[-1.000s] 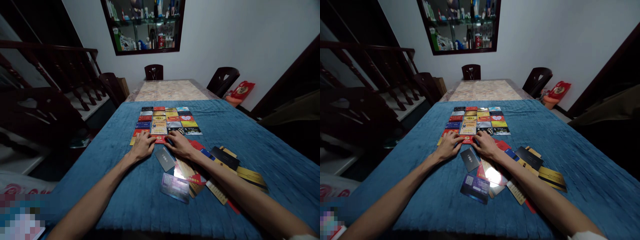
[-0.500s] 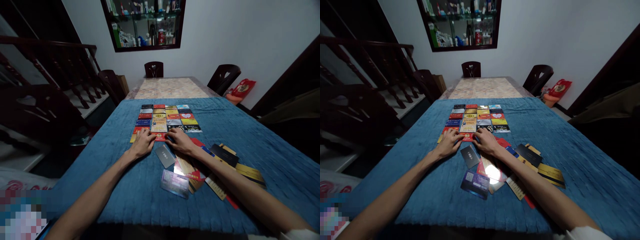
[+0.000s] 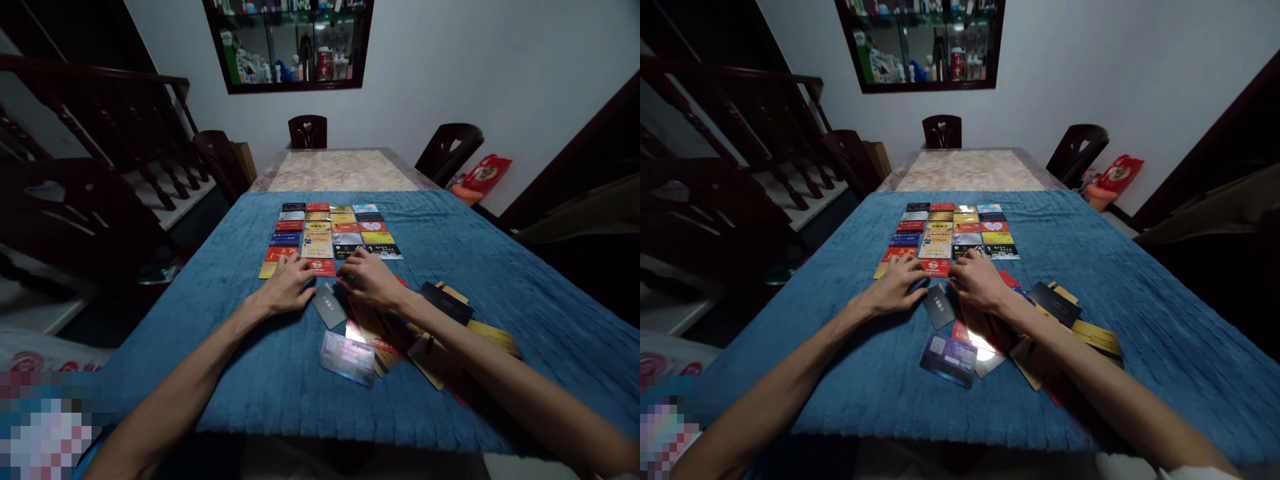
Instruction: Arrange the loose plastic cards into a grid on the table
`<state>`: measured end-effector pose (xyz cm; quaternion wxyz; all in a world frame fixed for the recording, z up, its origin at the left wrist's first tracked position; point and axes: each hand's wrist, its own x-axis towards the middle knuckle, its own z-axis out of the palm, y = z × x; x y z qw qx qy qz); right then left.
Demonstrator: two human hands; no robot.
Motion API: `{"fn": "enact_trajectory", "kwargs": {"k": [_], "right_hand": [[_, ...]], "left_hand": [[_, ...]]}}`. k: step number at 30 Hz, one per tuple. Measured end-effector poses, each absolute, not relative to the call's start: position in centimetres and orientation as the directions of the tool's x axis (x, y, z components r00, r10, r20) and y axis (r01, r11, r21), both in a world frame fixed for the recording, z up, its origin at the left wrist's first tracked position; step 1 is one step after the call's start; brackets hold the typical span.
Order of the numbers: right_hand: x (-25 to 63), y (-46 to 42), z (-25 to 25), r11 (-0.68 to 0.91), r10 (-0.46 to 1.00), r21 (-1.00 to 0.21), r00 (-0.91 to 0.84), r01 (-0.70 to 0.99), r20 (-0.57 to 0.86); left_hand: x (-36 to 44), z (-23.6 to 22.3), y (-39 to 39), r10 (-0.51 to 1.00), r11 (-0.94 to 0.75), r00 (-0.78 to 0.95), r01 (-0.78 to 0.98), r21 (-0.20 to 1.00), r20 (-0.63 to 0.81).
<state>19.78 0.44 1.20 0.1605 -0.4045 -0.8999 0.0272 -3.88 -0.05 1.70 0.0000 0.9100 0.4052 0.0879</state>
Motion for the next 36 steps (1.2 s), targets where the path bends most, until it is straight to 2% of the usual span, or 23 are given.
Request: {"fn": "enact_trajectory", "kwargs": {"k": [5,11,18,36], "right_hand": [[19.5,-0.5,0.1,0.702,0.712,-0.249,-0.652,0.667,0.261],[19.2,-0.7,-0.9,0.747,0.662,-0.296,-0.711,0.596,0.238],[18.5,-1.1,-1.2,0.731,0.678,-0.263,-0.716,0.63,0.169],[18.5,-1.1,-1.3,0.72,0.693,-0.233,-0.699,0.654,0.177]], "left_hand": [[-2.6,2.5,-1.8,0.723,-0.687,0.682,0.726,0.013,0.107],[-2.2,2.4,-2.6,0.686,-0.727,0.723,0.686,0.032,0.082],[-2.3,2.3,-2.7,0.672,-0.74,0.737,0.672,0.037,0.068],[-1.5,2.2,-3.5,0.704,-0.709,0.707,0.706,-0.001,0.067]]}}
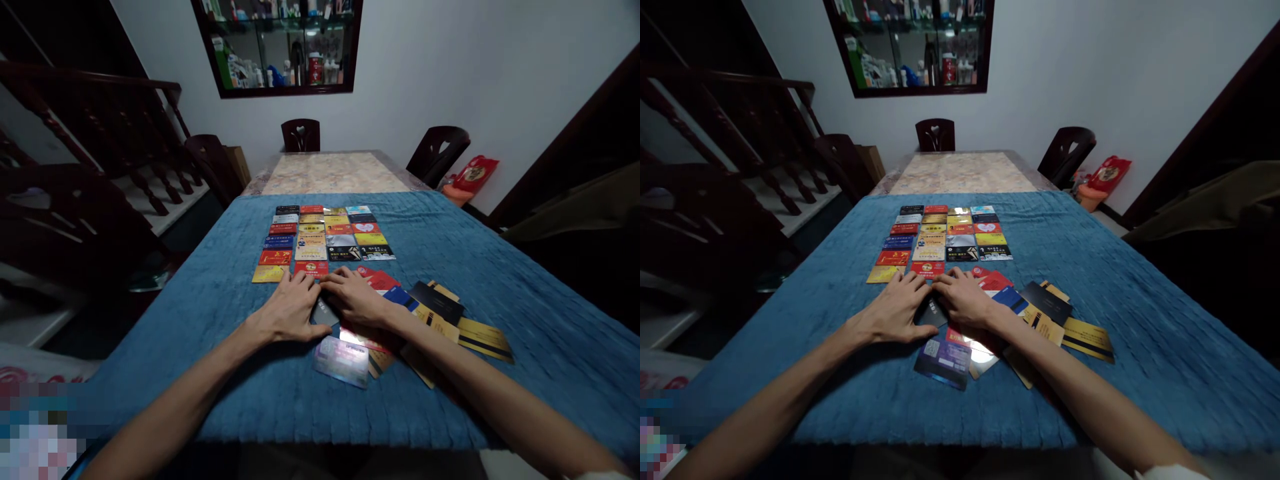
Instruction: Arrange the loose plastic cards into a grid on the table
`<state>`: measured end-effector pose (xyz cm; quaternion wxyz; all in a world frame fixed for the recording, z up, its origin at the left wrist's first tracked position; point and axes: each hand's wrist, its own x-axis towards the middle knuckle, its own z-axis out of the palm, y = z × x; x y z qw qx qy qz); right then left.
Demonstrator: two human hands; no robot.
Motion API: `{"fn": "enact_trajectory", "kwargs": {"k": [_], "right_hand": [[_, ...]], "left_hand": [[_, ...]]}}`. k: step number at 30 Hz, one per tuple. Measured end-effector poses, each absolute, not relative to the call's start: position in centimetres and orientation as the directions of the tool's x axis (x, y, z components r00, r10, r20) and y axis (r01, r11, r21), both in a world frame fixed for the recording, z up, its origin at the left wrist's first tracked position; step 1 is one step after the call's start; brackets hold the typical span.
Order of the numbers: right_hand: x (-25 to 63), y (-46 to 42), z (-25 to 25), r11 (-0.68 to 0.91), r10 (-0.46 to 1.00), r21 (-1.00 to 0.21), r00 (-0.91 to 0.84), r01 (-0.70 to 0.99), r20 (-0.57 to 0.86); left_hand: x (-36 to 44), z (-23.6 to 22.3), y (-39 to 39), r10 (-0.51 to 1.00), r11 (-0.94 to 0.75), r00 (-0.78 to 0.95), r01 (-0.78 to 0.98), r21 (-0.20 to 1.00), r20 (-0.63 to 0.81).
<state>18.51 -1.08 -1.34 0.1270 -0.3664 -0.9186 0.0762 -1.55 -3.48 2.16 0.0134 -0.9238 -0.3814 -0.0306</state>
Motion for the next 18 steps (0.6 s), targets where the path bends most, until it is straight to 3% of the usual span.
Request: {"fn": "enact_trajectory", "kwargs": {"k": [18], "right_hand": [[18.8,-1.3,-1.7,0.731,0.679,-0.301,-0.693,0.612,0.24]], "left_hand": [[-3.0,3.4,-3.3,0.688,-0.725,0.725,0.688,-0.023,-0.02]]}}
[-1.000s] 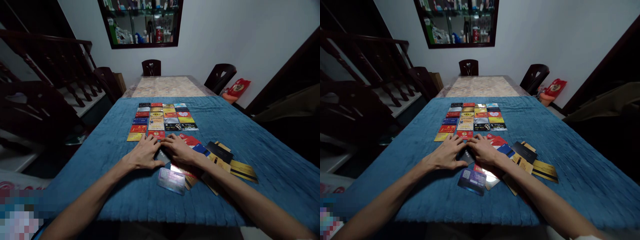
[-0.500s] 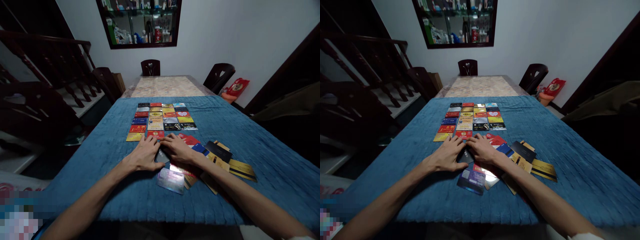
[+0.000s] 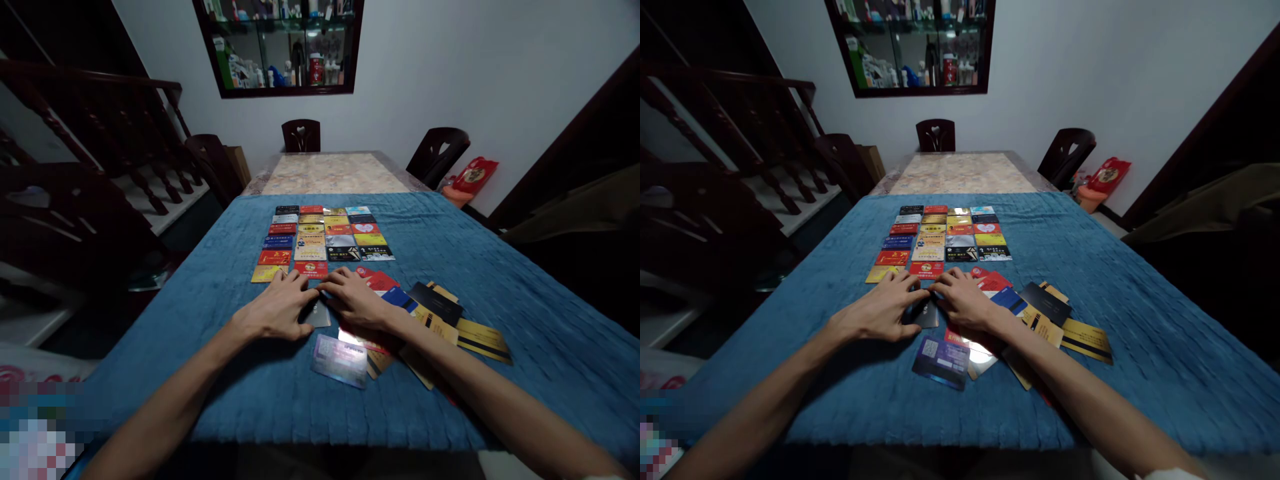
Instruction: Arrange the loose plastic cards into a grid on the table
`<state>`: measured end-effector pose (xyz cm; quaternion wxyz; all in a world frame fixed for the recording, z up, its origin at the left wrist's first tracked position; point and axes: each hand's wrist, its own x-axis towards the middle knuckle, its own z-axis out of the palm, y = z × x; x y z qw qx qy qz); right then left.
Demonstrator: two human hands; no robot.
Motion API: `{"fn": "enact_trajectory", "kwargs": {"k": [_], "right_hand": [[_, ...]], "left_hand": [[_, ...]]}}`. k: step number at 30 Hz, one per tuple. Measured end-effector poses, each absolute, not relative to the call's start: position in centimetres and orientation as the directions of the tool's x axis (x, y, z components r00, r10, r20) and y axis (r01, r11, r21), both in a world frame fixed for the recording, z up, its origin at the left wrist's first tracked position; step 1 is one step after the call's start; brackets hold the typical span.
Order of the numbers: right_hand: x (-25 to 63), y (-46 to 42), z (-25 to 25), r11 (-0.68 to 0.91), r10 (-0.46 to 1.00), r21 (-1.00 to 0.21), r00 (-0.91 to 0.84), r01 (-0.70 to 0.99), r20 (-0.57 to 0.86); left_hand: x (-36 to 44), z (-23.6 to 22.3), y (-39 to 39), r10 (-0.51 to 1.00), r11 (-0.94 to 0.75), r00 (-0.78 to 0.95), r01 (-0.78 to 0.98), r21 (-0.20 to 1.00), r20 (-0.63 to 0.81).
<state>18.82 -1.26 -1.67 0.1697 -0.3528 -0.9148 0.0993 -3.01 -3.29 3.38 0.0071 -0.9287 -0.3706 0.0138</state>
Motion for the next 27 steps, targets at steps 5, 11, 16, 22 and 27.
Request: {"fn": "enact_trajectory", "kwargs": {"k": [5,11,16,22,27], "right_hand": [[18.9,-1.4,-1.7,0.743,0.667,-0.292,-0.704,0.602,0.246],[19.0,-1.4,-1.7,0.745,0.665,-0.301,-0.7,0.596,0.26],[19.1,-1.3,-1.8,0.731,0.68,-0.291,-0.689,0.617,0.251],[19.4,-1.4,-1.6,0.717,0.695,-0.302,-0.681,0.629,0.231],[19.8,-1.5,-1.1,0.703,0.708,-0.285,-0.676,0.651,0.202]], "left_hand": [[-3.4,3.8,-3.3,0.691,-0.722,0.723,0.691,0.032,-0.02],[-3.2,5.5,-3.7,0.706,-0.688,0.68,0.725,0.036,-0.2],[-3.3,5.8,-3.8,0.701,-0.677,0.67,0.733,0.066,-0.246],[-3.6,5.3,-3.7,0.717,-0.651,0.661,0.749,0.125,-0.221],[-3.8,4.8,-3.6,0.742,-0.631,0.637,0.769,0.099,-0.209]]}}
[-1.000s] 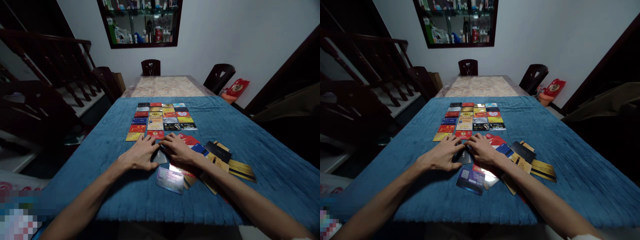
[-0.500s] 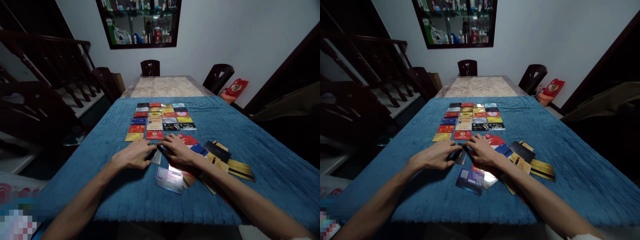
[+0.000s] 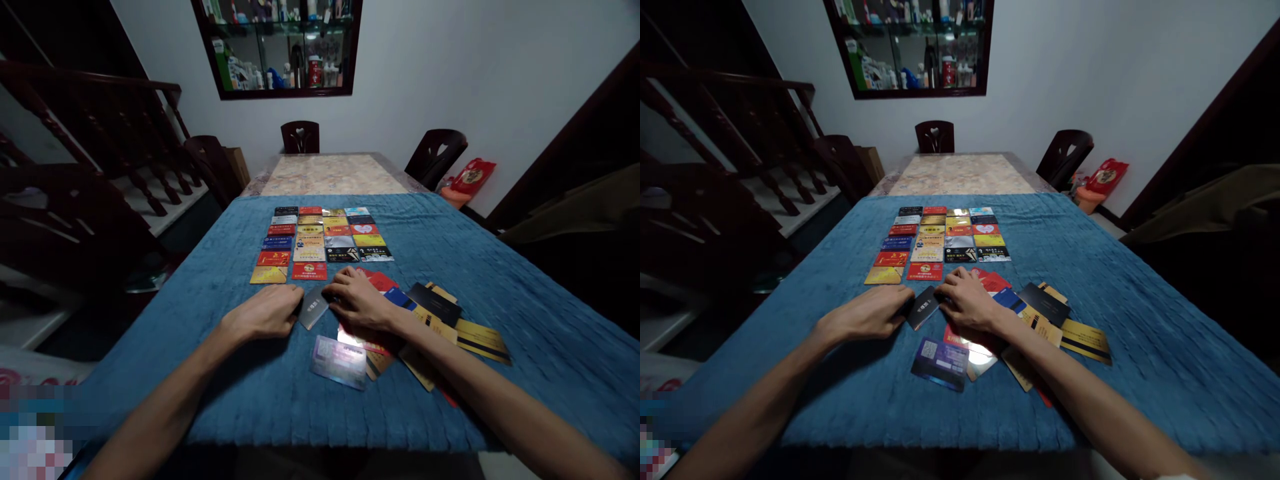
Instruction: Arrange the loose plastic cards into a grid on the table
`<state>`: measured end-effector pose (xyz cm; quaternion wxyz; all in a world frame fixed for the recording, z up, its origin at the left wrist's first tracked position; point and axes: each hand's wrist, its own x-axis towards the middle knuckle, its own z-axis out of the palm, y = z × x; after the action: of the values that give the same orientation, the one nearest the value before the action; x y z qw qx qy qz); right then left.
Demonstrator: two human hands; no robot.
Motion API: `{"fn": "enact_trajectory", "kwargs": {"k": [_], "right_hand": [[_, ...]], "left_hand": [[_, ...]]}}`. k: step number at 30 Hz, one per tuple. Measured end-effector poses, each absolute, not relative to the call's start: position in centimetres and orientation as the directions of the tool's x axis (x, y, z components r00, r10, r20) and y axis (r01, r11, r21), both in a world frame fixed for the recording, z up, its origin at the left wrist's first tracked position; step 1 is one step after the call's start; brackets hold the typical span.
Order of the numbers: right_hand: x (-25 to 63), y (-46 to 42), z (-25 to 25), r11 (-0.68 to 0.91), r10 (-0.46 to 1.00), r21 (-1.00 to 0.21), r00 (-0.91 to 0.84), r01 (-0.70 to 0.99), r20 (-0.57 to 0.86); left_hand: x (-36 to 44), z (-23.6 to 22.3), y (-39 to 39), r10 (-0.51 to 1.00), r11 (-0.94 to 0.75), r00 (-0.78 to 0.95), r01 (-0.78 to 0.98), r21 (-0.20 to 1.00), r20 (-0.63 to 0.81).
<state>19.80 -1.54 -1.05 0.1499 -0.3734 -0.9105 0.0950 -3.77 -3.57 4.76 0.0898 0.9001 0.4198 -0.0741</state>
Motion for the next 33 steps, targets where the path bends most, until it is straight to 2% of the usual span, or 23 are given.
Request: {"fn": "enact_trajectory", "kwargs": {"k": [9,20,27,33], "right_hand": [[19.9,-1.8,-0.5,0.697,0.716,-0.214,-0.682,0.684,0.15],[20.2,-1.8,-0.1,0.672,0.739,-0.243,-0.658,0.7,0.145],[23.1,0.4,0.0,0.455,0.886,-0.172,-0.426,0.874,0.183],[25.1,1.6,-0.8,0.315,0.947,-0.189,-0.295,0.93,0.126]], "left_hand": [[-2.8,5.2,-4.2,0.782,-0.595,0.595,0.801,0.063,-0.184],[-2.1,4.2,-4.4,0.805,-0.575,0.569,0.818,0.014,-0.165],[-1.8,4.4,-4.5,0.82,-0.554,0.548,0.833,0.017,-0.166],[-1.8,4.0,-4.3,0.832,-0.538,0.536,0.843,0.031,-0.145]]}}
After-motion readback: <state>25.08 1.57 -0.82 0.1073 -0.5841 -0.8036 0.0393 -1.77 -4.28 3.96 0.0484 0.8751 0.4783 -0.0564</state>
